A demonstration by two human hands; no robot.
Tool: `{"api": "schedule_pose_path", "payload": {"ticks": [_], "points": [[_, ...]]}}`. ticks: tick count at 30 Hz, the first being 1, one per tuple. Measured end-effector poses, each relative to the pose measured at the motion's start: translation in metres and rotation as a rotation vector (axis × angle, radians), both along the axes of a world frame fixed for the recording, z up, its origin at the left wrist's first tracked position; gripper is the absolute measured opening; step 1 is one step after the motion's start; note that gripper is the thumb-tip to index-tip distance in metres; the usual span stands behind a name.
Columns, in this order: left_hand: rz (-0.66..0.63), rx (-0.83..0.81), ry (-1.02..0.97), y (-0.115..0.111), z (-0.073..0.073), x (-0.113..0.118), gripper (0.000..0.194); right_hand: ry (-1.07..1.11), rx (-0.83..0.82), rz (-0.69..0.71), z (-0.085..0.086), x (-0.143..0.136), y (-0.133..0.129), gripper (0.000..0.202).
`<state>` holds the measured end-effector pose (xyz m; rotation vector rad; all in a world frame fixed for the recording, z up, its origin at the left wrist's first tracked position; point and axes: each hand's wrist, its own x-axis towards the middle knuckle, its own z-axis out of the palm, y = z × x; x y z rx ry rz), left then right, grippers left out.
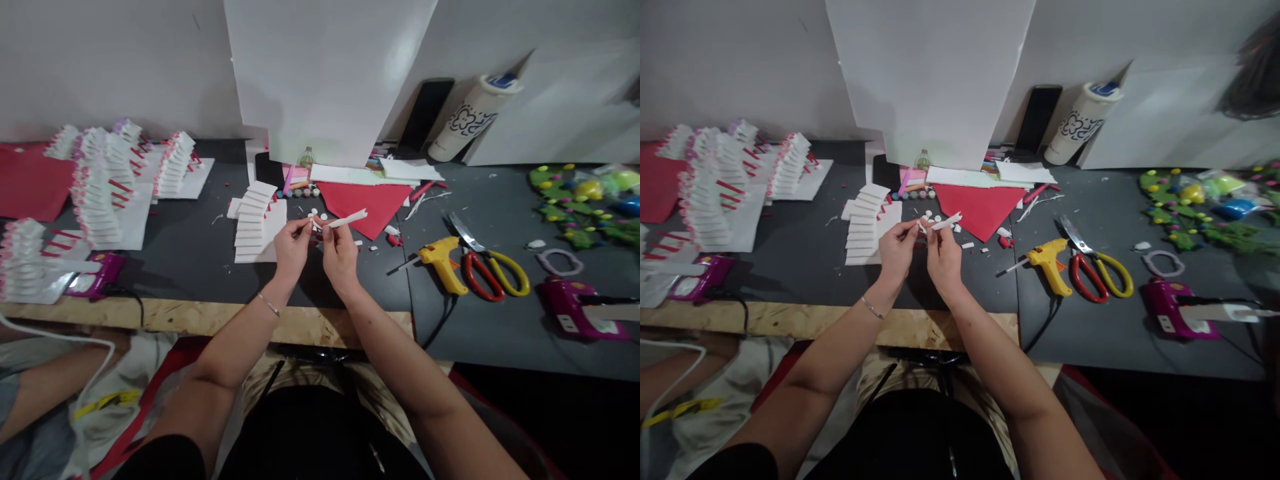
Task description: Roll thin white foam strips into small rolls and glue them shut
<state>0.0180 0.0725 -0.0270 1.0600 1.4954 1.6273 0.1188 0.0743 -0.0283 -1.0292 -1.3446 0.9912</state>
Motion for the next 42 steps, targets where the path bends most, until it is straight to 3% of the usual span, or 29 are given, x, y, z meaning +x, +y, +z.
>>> {"api": "schedule_pose_path", "payload": {"ticks": [6, 11, 19, 33, 37, 42], "points": [[-0.034, 0.029, -0.011, 0.003, -0.003, -0.003, 0.016, 0.08, -0.009, -0.008, 0.0, 0.0, 0.005, 0.027], [-0.121, 0.064, -0.068, 0.008, -0.007, -0.005, 0.032, 0.192, -0.019, -0.047, -0.003, -0.002, 0.011, 0.03], [-0.069, 0.14, 0.057, 0.005, -0.005, -0.002, 0.032, 0.333, -0.104, 0.0, -0.004, 0.0, 0.016, 0.031], [-0.002, -0.008, -0.192, 0.014, -0.005, 0.0, 0.023, 0.326, -0.136, 0.018, -0.005, 0.004, 0.02, 0.031], [0.027, 0.001, -0.062, 0.013, -0.007, -0.003, 0.017, 0.249, -0.093, 0.045, -0.005, 0.002, 0.015, 0.027], [0.115, 0.157, 0.385, 0.008, -0.005, -0.003, 0.011, 0.177, -0.09, -0.001, -0.007, 0.001, 0.012, 0.03]]}}
